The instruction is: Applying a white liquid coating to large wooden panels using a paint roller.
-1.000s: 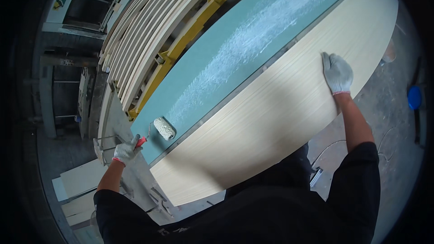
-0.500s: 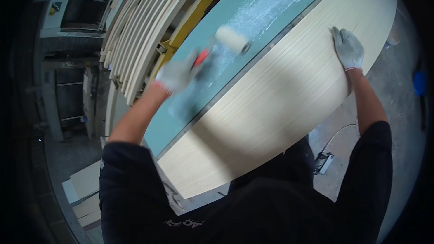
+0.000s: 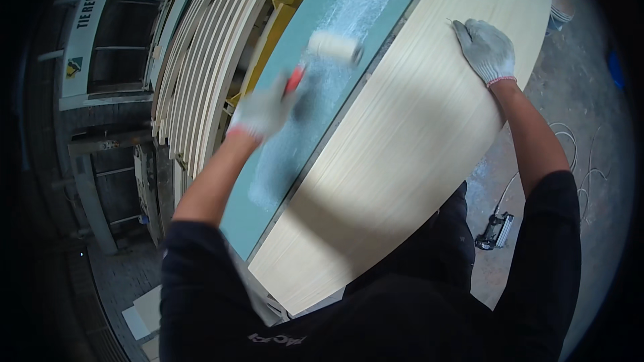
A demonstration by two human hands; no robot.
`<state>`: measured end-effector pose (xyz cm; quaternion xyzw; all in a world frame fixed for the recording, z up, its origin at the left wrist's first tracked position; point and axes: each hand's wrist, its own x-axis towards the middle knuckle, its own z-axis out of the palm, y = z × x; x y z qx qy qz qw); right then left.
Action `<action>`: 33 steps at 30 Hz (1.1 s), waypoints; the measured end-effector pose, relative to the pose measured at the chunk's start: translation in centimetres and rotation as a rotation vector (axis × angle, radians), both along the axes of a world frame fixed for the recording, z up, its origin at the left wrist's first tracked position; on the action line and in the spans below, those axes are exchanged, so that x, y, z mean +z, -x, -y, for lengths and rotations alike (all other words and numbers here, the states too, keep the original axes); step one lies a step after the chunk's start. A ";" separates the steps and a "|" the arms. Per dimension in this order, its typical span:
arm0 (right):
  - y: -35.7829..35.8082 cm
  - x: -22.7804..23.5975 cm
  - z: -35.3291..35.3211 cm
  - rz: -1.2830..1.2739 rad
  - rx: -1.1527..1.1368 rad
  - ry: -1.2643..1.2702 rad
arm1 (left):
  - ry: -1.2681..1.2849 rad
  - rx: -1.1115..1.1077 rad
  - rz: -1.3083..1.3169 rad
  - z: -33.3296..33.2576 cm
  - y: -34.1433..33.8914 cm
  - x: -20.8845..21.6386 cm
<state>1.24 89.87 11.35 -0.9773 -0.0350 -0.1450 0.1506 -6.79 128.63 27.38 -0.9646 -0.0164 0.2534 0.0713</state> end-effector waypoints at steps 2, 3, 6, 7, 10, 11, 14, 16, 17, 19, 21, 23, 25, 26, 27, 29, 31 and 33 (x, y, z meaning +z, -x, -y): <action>-0.2 -0.2 -0.2 0.007 0.014 -0.016 | 0.048 -0.101 0.168 2.5 -4.8 -2.3; -0.2 -0.7 0.1 0.046 0.005 -0.022 | 0.049 -0.095 0.173 2.5 -4.7 -2.2; -0.2 -0.5 0.9 0.028 0.003 -0.045 | 0.043 -0.122 0.065 0.1 -1.2 -1.4; -0.3 -0.7 0.8 -0.021 0.005 -0.062 | 0.008 -0.107 0.037 -2.4 3.1 -1.2; -0.2 -0.9 1.6 0.046 0.015 -0.052 | -0.150 -0.131 -0.103 -10.0 14.4 1.7; -0.3 -0.8 2.0 0.053 0.013 -0.058 | -0.216 -0.153 -0.148 -12.7 17.4 3.0; -0.2 -0.8 1.3 0.041 0.005 -0.030 | -0.321 -0.175 -0.206 -13.9 19.2 4.7; -0.1 -0.6 1.5 0.032 0.017 -0.056 | -0.328 -0.172 -0.175 -12.2 16.8 3.8; 0.1 -0.6 1.4 0.028 0.016 -0.056 | -0.306 -0.159 -0.131 -9.4 13.9 3.3; 0.1 -0.7 1.4 0.106 0.032 -0.125 | -0.215 -0.130 -0.035 -4.5 6.7 1.0; -0.1 -0.6 1.0 0.075 0.019 -0.115 | -0.107 -0.093 0.047 1.1 -1.9 -0.9; -0.2 -0.5 0.6 0.075 0.017 -0.135 | -0.021 -0.109 0.195 6.2 -8.8 -2.6; -0.4 -0.2 0.8 0.097 0.027 -0.185 | 0.021 -0.116 0.237 8.5 -12.3 -3.1; -0.1 -0.3 0.9 0.110 0.043 -0.244 | 0.026 -0.131 0.223 8.5 -12.6 -3.2; 0.2 -0.4 1.5 0.098 0.040 -0.249 | -0.001 -0.159 0.154 8.0 -11.6 -3.0; 0.0 -0.7 2.5 0.088 0.017 -0.268 | -0.068 -0.209 0.062 4.8 -5.9 -1.3; -0.8 -0.7 2.5 0.154 0.017 -0.298 | -0.169 -0.273 -0.032 -0.8 1.0 0.2; -0.3 -0.7 2.4 0.215 0.028 -0.328 | -0.291 -0.171 -0.188 -2.6 5.9 3.6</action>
